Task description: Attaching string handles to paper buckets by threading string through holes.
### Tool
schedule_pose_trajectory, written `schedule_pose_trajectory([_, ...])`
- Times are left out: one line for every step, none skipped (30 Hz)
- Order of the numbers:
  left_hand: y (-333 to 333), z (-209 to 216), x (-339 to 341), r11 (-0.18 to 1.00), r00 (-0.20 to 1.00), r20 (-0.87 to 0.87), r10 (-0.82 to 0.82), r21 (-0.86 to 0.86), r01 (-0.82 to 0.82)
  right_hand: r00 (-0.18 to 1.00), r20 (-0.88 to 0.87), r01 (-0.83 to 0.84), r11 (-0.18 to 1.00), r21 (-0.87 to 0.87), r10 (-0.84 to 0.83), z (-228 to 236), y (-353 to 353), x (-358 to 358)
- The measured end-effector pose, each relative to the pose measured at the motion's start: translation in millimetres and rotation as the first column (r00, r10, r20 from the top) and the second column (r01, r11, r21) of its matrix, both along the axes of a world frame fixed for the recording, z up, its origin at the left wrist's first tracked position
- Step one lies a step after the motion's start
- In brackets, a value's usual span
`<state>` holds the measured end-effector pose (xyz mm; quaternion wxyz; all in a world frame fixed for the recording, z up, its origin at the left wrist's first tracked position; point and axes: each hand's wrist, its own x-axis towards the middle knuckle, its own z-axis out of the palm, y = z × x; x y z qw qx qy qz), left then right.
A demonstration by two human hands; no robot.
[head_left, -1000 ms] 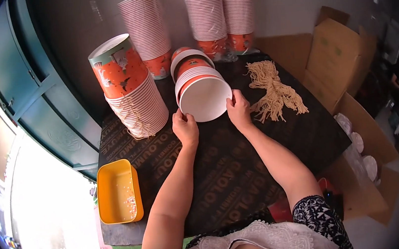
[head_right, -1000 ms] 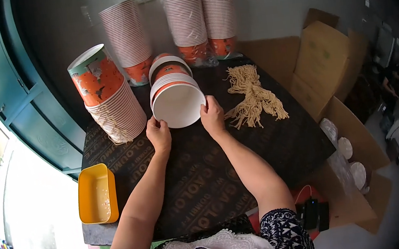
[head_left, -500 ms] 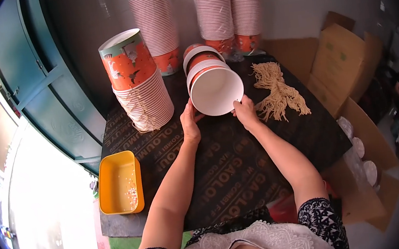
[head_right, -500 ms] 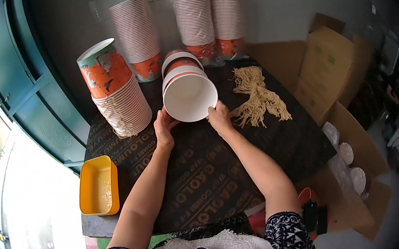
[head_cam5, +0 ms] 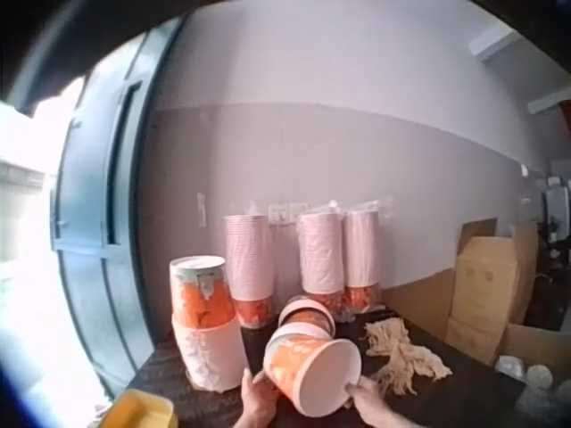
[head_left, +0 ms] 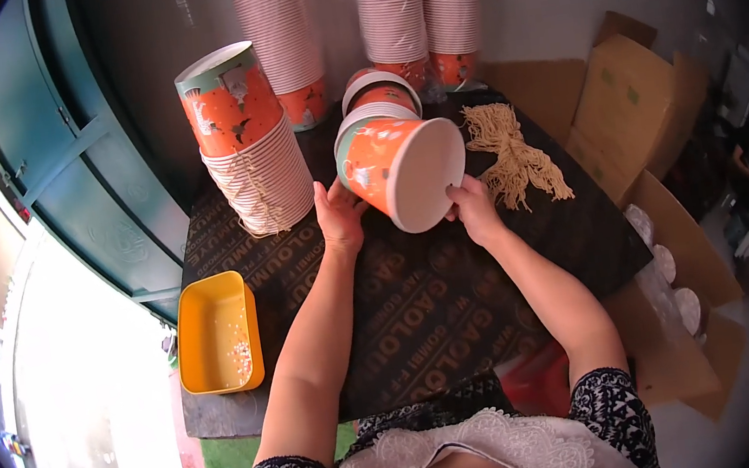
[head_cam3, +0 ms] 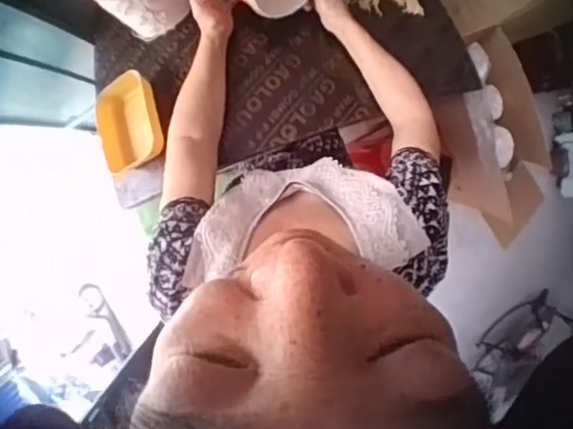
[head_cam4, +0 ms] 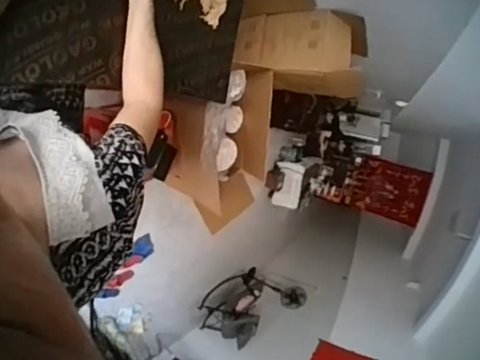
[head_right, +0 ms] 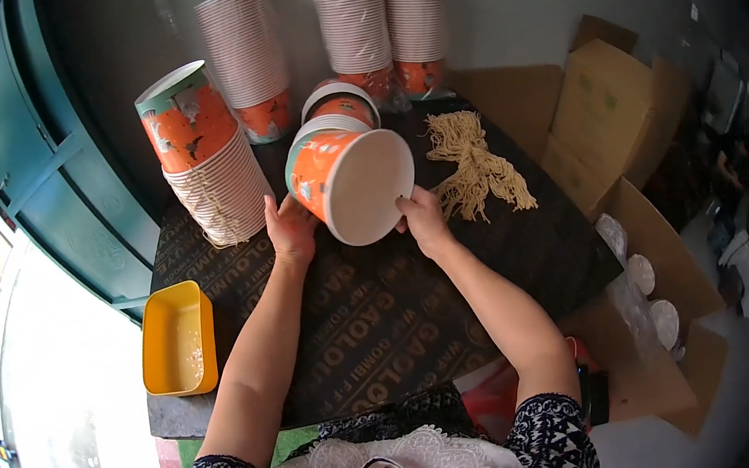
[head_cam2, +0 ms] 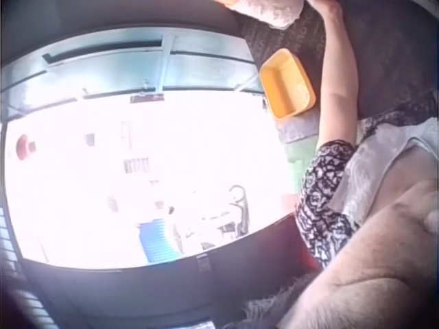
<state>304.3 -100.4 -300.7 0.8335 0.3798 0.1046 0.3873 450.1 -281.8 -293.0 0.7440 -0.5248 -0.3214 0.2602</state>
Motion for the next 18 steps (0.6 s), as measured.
schedule_pose_trajectory([1,-3,1,1.0,1.0,-0.006,-0.005,0.003,0.005,0.998,-0.05,-0.033,0.998,0.058,0.036,3,-2,-2])
schedule_pose_trajectory([2,-5,1,1.0,1.0,-0.001,0.013,0.025,-0.013,0.998,-0.057,-0.028,0.998,0.063,0.031,2,-3,-3])
schedule_pose_trajectory([5,-7,0,0.998,1.0,0.005,0.031,0.048,-0.031,0.994,-0.09,-0.058,0.995,0.075,0.065,2,-3,-3])
schedule_pose_trajectory([3,-2,1,0.999,1.0,-0.01,0.017,0.041,-0.016,0.988,-0.122,-0.08,0.993,0.087,0.09,1,-6,-1])
schedule_pose_trajectory([-3,0,3,1.0,1.0,0.017,0.01,0.023,-0.011,0.989,-0.13,-0.066,0.994,0.093,0.077,0,-8,0])
schedule_pose_trajectory([-9,3,5,1.0,0.999,0.044,0.005,0.006,-0.005,0.984,-0.152,-0.081,0.992,0.101,0.096,-1,-9,1])
schedule_pose_trajectory([-10,2,5,1.0,0.996,0.091,0.012,0.025,-0.015,0.977,-0.174,-0.106,0.988,0.109,0.124,0,-9,-1])
schedule_pose_trajectory([-9,2,4,1.0,0.996,0.084,0.009,0.029,-0.012,0.976,-0.181,-0.103,0.988,0.114,0.123,0,-10,-2])
schedule_pose_trajectory([-9,1,4,0.996,0.995,0.094,0.028,0.079,-0.036,0.976,-0.167,-0.122,0.986,0.112,0.14,1,-10,-3])
schedule_pose_trajectory([-8,1,5,0.99,0.993,0.107,0.047,0.129,-0.061,0.976,-0.151,-0.142,0.984,0.109,0.158,2,-10,-3])
schedule_pose_trajectory([-8,0,5,0.996,0.992,0.109,0.066,0.055,-0.073,0.982,-0.132,-0.114,0.984,0.134,0.131,-3,-7,-4])
schedule_pose_trajectory([-6,-1,5,0.996,0.992,0.106,0.065,0.057,-0.071,0.982,-0.135,-0.112,0.984,0.137,0.13,-5,-7,-3])
schedule_pose_trajectory([-6,0,3,0.995,0.993,0.099,0.058,0.072,-0.065,0.978,-0.142,-0.128,0.98,0.149,0.15,1,-10,-8])
schedule_pose_trajectory([-7,0,3,0.994,0.994,0.092,0.052,0.086,-0.06,0.974,-0.149,-0.145,0.976,0.162,0.169,3,-12,-10])
schedule_pose_trajectory([-8,0,3,0.995,0.993,0.104,0.056,0.073,-0.064,0.974,-0.153,-0.143,0.977,0.161,0.168,-1,-12,-8])
schedule_pose_trajectory([-6,-3,3,0.995,0.993,0.102,0.057,0.074,-0.065,0.973,-0.139,-0.163,0.974,0.16,0.185,-1,-11,-7])
schedule_pose_trajectory([-3,-6,2,0.994,0.994,0.112,0.018,0.104,-0.03,0.971,-0.125,-0.182,0.97,0.158,0.203,-2,-10,-7])
schedule_pose_trajectory([0,-9,2,0.991,0.992,0.121,-0.021,0.134,0.005,0.971,-0.126,-0.183,0.97,0.159,0.204,-3,-11,-6])
